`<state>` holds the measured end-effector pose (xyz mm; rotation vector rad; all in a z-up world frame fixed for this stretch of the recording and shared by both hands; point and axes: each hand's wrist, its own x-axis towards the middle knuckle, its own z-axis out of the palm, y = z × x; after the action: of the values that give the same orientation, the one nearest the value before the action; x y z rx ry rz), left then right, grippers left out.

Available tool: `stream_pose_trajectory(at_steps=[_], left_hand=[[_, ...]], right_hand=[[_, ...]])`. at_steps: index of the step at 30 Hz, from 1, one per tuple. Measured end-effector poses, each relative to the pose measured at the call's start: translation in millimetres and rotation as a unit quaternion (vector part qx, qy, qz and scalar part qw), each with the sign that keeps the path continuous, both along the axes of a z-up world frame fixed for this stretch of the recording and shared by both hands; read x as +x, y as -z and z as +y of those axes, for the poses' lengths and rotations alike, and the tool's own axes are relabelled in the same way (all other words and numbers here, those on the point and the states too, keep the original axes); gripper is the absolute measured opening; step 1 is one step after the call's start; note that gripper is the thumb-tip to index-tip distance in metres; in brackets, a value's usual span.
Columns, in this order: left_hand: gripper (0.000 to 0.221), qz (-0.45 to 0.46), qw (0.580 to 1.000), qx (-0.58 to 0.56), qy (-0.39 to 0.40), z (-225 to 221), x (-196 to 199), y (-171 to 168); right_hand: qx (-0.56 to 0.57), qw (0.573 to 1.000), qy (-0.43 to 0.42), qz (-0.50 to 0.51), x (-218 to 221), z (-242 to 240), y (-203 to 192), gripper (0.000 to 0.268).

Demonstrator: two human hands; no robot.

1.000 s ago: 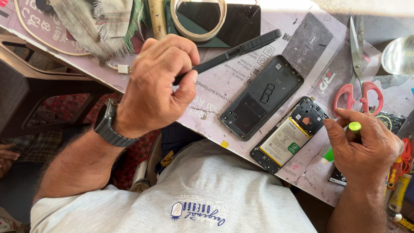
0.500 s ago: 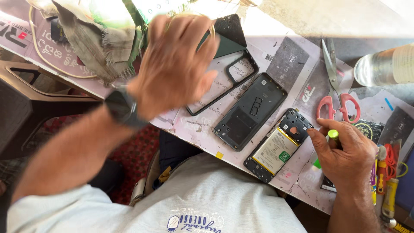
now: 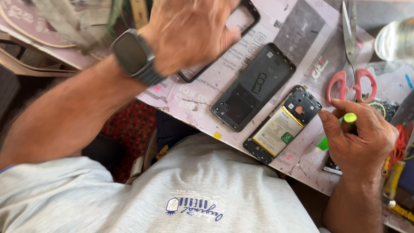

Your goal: The person uses a screwdriver to remove screws from a smartphone's internal frame and places them on the table. They then use a brush to clean the back cover of the phone and a utility knife to scrape off residue from the edges.

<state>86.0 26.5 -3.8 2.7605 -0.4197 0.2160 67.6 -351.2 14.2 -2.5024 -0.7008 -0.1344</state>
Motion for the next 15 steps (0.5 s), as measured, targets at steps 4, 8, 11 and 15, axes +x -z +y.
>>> stream_pose_trajectory(at_steps=[4,8,11,15], left_hand=[[0.061,-0.077,0.994,0.048,0.053,-4.4,-23.6,-3.4],[0.064,-0.133,0.986,0.083,0.062,-17.4,-28.5,-2.6],[0.078,-0.101,0.99,0.022,0.1,-44.9,-41.6,-2.0],[0.082,-0.076,0.99,-0.012,0.121,-80.7,-53.5,1.5]], right_hand=[[0.005,1.0,-0.006,-0.004,0.9,0.5,-2.3,0.021],[0.009,1.0,0.004,0.003,0.5,4.6,-4.1,0.024],[0.01,1.0,-0.004,0.003,0.6,4.5,-5.0,0.023],[0.023,1.0,-0.005,-0.002,1.4,-0.7,-2.6,0.023]])
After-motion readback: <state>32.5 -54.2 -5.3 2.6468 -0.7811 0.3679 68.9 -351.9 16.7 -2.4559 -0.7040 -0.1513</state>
